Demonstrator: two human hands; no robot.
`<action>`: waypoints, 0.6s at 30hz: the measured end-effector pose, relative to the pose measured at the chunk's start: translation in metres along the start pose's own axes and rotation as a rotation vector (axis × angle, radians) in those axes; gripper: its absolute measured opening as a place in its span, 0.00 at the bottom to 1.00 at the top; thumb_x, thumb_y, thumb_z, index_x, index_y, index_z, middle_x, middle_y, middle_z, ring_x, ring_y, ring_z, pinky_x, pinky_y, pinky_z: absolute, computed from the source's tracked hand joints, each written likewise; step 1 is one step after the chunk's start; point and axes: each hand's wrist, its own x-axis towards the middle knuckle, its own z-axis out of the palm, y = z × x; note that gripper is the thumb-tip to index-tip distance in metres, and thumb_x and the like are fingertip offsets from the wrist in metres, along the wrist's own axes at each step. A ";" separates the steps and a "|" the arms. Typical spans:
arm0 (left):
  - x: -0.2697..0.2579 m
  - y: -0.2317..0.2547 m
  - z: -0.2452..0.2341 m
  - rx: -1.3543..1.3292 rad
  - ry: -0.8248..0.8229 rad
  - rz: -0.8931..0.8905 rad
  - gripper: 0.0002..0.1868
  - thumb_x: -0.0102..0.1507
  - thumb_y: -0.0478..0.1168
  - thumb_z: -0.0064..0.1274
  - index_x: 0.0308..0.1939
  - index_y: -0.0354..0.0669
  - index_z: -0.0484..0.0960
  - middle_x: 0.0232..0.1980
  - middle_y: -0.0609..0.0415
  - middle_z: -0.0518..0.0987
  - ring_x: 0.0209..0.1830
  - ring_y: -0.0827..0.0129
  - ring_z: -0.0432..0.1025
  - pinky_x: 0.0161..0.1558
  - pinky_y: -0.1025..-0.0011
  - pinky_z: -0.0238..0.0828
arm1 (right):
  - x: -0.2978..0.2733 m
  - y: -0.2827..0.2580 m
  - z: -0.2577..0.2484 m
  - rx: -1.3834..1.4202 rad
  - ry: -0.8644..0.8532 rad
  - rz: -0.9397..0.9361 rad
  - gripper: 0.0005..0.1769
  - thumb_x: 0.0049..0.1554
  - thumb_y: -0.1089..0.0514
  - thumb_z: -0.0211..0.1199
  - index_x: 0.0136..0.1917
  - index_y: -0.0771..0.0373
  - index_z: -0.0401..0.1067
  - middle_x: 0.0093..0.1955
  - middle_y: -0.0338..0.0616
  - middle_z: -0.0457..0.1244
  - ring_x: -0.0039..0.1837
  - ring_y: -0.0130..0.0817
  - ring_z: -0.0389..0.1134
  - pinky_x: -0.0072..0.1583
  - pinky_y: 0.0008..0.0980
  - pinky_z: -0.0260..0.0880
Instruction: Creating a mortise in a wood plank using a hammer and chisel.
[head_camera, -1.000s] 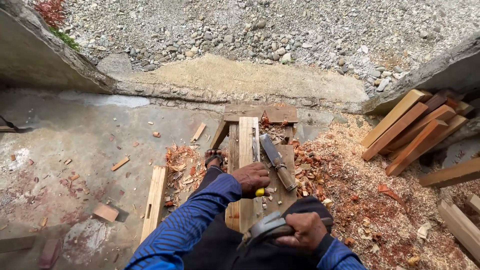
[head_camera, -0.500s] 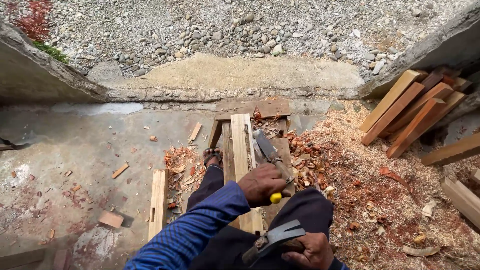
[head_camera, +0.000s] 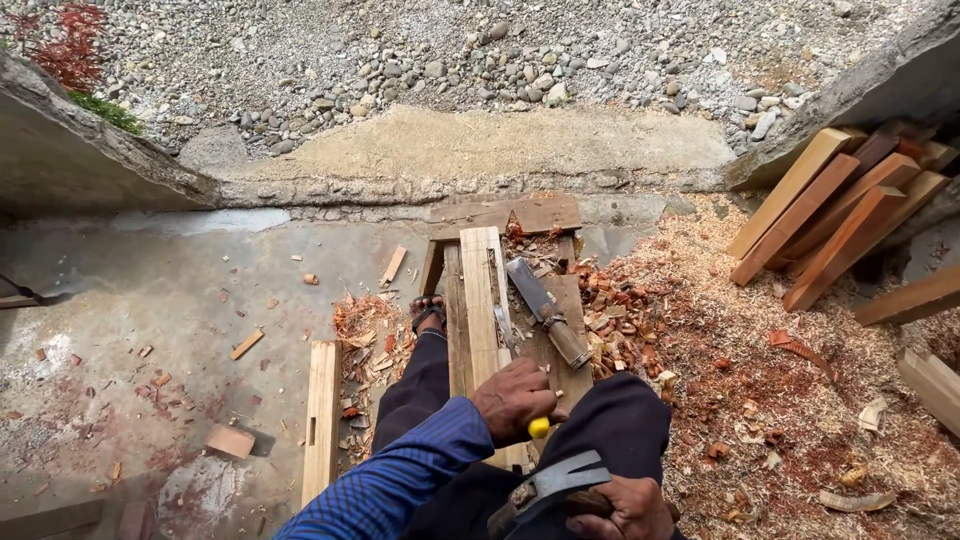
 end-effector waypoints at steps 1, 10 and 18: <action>-0.001 0.002 0.002 -0.001 0.015 0.008 0.22 0.68 0.51 0.58 0.28 0.43 0.68 0.32 0.51 0.67 0.35 0.58 0.63 0.42 0.60 0.63 | -0.001 0.000 0.000 -0.024 0.001 0.001 0.25 0.49 0.38 0.76 0.50 0.58 0.82 0.42 0.43 0.76 0.41 0.31 0.81 0.40 0.31 0.80; 0.010 0.006 -0.006 -0.073 0.073 -0.132 0.22 0.67 0.52 0.59 0.27 0.44 0.69 0.31 0.52 0.67 0.33 0.58 0.63 0.37 0.59 0.61 | 0.016 -0.033 -0.024 0.037 -0.061 -0.011 0.22 0.49 0.43 0.76 0.49 0.60 0.82 0.40 0.42 0.75 0.42 0.35 0.81 0.42 0.34 0.80; 0.016 0.003 -0.007 -0.072 0.108 -0.147 0.21 0.68 0.50 0.58 0.29 0.44 0.69 0.32 0.51 0.68 0.34 0.56 0.65 0.39 0.58 0.62 | 0.039 -0.023 -0.047 0.028 -0.036 -0.419 0.18 0.54 0.39 0.75 0.44 0.55 0.81 0.41 0.39 0.75 0.40 0.37 0.78 0.40 0.34 0.76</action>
